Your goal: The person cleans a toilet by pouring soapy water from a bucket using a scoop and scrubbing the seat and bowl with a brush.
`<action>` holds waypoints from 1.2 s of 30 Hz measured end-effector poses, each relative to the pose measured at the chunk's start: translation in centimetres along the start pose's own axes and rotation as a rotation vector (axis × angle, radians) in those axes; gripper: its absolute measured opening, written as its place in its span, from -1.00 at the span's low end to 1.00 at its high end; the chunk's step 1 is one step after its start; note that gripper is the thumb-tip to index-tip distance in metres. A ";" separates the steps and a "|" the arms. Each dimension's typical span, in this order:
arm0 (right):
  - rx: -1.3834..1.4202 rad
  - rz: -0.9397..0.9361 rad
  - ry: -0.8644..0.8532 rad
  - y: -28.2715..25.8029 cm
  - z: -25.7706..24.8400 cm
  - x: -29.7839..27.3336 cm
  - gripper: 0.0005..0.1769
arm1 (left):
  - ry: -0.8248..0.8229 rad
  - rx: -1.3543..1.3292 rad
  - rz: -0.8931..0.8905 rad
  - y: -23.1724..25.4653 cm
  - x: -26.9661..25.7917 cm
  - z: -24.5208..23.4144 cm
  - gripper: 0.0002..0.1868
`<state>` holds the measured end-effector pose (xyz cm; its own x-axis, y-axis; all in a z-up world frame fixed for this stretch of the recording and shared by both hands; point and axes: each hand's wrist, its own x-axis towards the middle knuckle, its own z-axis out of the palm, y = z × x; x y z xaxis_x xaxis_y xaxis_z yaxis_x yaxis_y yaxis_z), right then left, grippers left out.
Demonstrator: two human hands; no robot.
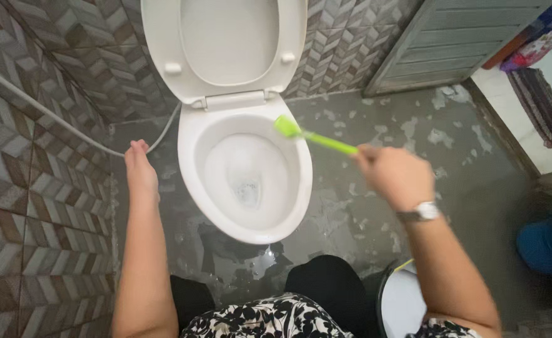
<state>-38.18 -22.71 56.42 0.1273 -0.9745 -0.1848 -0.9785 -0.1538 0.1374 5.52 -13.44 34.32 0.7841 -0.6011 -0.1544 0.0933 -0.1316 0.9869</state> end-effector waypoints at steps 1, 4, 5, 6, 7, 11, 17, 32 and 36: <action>0.002 -0.013 0.033 -0.1 -0.6 -0.2 -0.60 | -0.003 -0.005 0.001 0.2 0.0 0.0 -0.28; 0.027 -0.062 0.116 -0.8 0.4 1.6 -0.62 | 0.003 -0.043 0.094 0.1 -0.1 0.1 -0.27; 0.046 -0.075 0.125 -2.0 1.5 3.1 -0.62 | 0.005 -0.037 0.085 0.1 -0.1 -0.2 -0.27; 0.062 -0.088 0.139 -2.7 2.4 4.5 -0.61 | 0.007 -0.038 0.076 0.1 -0.3 -0.1 -0.27; 0.068 -0.081 0.145 -3.2 3.2 5.6 -0.62 | 0.009 -0.038 0.066 0.2 -0.7 -0.1 -0.28; 0.136 -0.056 0.104 -2.1 3.9 6.8 -0.61 | 0.002 -0.050 0.036 0.8 -1.2 -0.1 -0.29; 0.065 0.048 -0.114 2.7 1.8 1.0 -0.55 | 0.002 -0.037 0.039 -0.6 0.7 0.2 -0.29; 0.141 0.091 -0.044 7.4 5.5 -2.5 -0.52 | -0.025 -0.008 0.033 -1.9 0.0 0.4 -0.29; 0.183 0.114 0.010 4.3 7.3 2.7 -0.54 | -0.022 -0.003 -0.021 -1.0 -0.9 0.9 -0.30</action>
<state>-43.21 -24.76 49.40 0.0149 -0.9856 -0.1685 -0.9997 -0.0113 -0.0224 4.15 -13.51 33.38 0.7684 -0.6153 -0.1761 0.1117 -0.1420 0.9836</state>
